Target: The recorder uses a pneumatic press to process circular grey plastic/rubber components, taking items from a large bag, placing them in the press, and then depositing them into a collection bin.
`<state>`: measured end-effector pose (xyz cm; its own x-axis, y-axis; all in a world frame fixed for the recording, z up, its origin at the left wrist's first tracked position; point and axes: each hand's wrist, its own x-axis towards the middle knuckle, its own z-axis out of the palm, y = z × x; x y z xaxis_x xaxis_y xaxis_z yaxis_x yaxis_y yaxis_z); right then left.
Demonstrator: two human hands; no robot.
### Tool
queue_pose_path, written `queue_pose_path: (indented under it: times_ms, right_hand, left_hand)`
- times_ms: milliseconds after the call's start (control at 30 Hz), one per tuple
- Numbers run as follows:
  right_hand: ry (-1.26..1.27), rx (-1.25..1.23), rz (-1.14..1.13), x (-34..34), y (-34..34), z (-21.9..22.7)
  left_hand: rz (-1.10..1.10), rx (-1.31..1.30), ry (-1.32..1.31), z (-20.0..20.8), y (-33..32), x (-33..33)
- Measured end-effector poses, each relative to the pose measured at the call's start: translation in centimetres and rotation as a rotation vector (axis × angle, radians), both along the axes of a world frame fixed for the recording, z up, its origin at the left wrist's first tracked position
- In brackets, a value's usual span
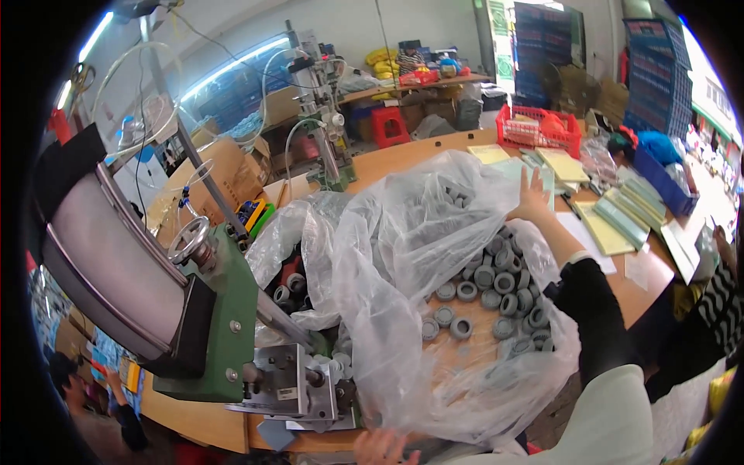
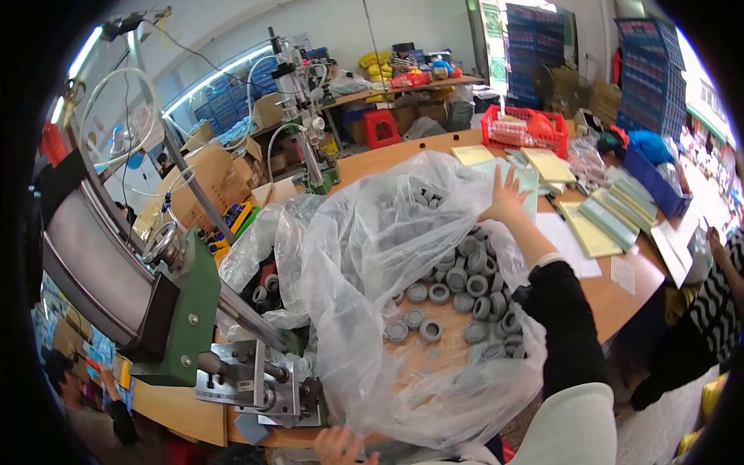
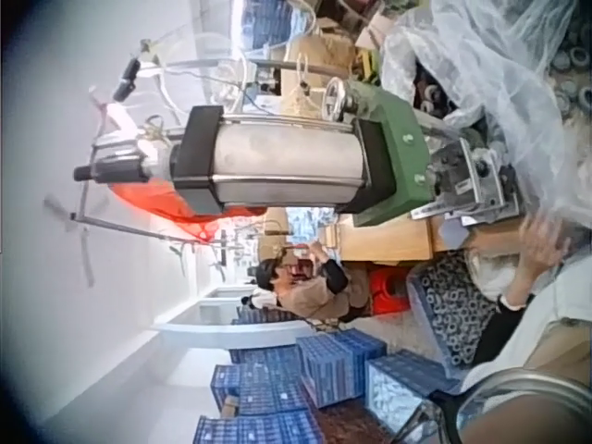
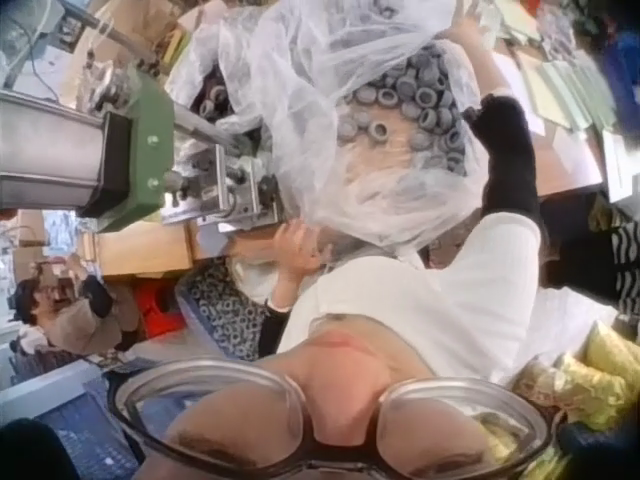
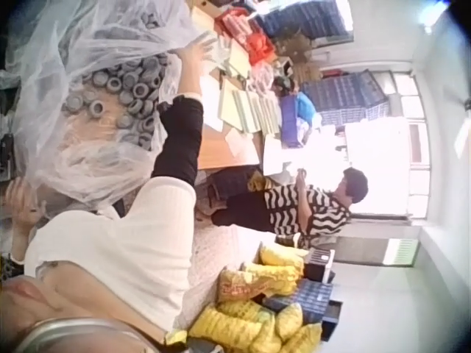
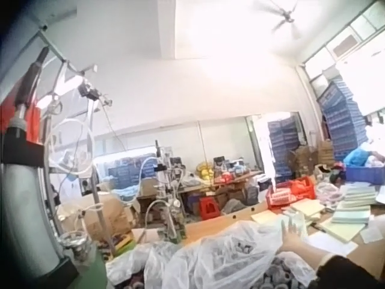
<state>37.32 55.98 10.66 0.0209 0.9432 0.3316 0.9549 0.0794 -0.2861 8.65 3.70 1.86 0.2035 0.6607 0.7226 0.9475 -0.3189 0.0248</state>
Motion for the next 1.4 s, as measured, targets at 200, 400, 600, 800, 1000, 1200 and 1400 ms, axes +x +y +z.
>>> queue_pose_path:
  times_ms: [200,400,600,800,1000,1200,1400]
  right_hand:
    - [-0.047,-0.118,0.190,-4.1,6.4,-2.1]
    - [0.049,-0.198,0.359,-5.3,9.8,-3.6]
    - [0.074,-0.020,0.088,-5.6,10.1,0.3]
    - [0.041,-0.282,0.219,-7.7,7.3,4.6]
    - [-0.551,-0.374,-0.124,-3.3,11.0,1.2]
    - [-0.203,-0.094,0.169,-0.6,14.2,-4.4]
    - [0.685,-0.103,0.033,1.8,17.8,-7.6]
  left_hand:
    - [-0.249,-0.548,-0.300,-6.2,3.1,3.2]
    - [-0.172,-0.660,-0.208,-4.6,3.5,3.6]
    - [-0.161,-0.711,-0.261,-4.6,4.1,3.7]
    - [-0.148,-0.645,-0.315,-5.2,4.2,3.4]
    - [-0.169,-0.553,-0.301,-3.5,5.6,3.1]
    - [-0.147,-0.586,-0.270,-4.6,4.3,3.4]
    - [-0.184,-0.630,-0.216,-3.5,4.5,4.9]
